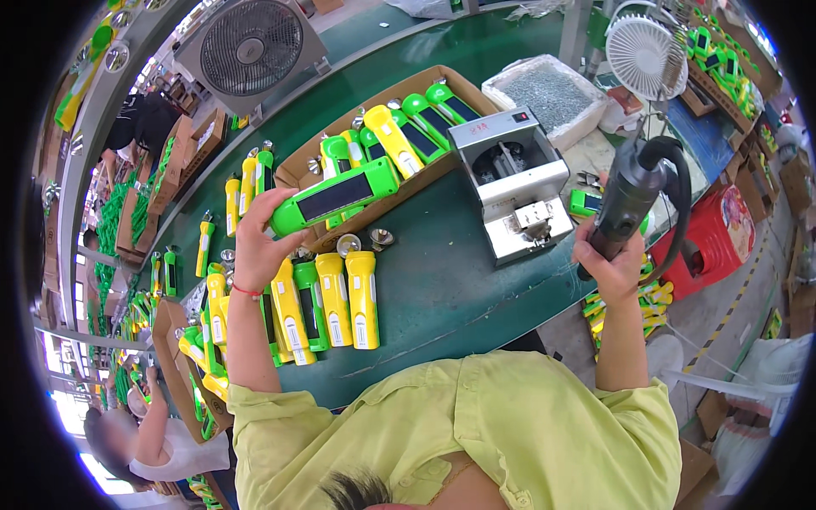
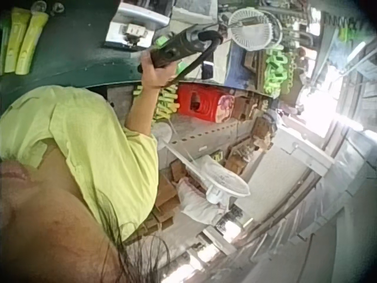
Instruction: Assembling flashlight components using a power screwdriver on a factory assembly line.
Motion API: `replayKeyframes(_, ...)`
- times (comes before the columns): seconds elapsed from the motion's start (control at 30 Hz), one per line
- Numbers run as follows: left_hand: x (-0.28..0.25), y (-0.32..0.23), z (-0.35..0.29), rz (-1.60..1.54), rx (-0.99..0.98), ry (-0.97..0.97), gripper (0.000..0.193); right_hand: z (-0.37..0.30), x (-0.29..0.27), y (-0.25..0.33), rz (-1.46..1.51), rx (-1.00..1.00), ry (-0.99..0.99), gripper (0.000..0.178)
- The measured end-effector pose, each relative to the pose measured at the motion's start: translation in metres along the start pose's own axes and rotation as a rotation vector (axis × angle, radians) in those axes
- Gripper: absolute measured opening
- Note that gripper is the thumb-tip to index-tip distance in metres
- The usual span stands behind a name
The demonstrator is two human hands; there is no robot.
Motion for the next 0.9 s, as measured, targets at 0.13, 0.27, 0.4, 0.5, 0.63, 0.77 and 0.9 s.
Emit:
replayKeyframes(0.13, 0.003, 0.019, 0.003, -0.015, 0.005, 0.025, 0.048, 0.002, 0.007, 0.000, 0.011, -0.006, -0.027, 0.081)
replayKeyframes(0.27, 0.008, 0.037, 0.007, 0.008, 0.017, 0.015, 0.046, 0.006, 0.003, -0.005, 0.052, -0.021, 0.013, 0.082)
replayKeyframes(0.4, -0.015, 0.084, 0.030, 0.250, 0.022, -0.018, 0.042, 0.009, 0.000, -0.003, -0.017, -0.055, 0.009, 0.082)
replayKeyframes(0.5, -0.022, 0.134, 0.059, 0.442, 0.033, 0.116, 0.045, 0.010, 0.003, -0.005, -0.002, -0.050, -0.011, 0.084)
replayKeyframes(0.63, 0.051, 0.145, 0.076, 0.470, 0.135, 0.541, 0.056, 0.011, 0.006, -0.012, -0.003, -0.047, -0.026, 0.085)
replayKeyframes(0.77, 0.127, 0.138, 0.068, 0.195, 0.094, 0.611, 0.055, 0.013, 0.015, -0.013, -0.026, -0.066, -0.036, 0.086)
replayKeyframes(0.9, 0.124, 0.145, 0.062, 0.049, 0.003, 0.332, 0.049, 0.015, 0.011, -0.016, -0.056, -0.106, -0.052, 0.087)
Point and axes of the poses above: each hand's wrist, its own z-axis towards the middle knuckle, its own x-axis out of the palm, y = z × x, the point moved 5 cm from there along z, towards the middle knuckle, and after that the axes turned 14 degrees about z, right-handed, at the moved point
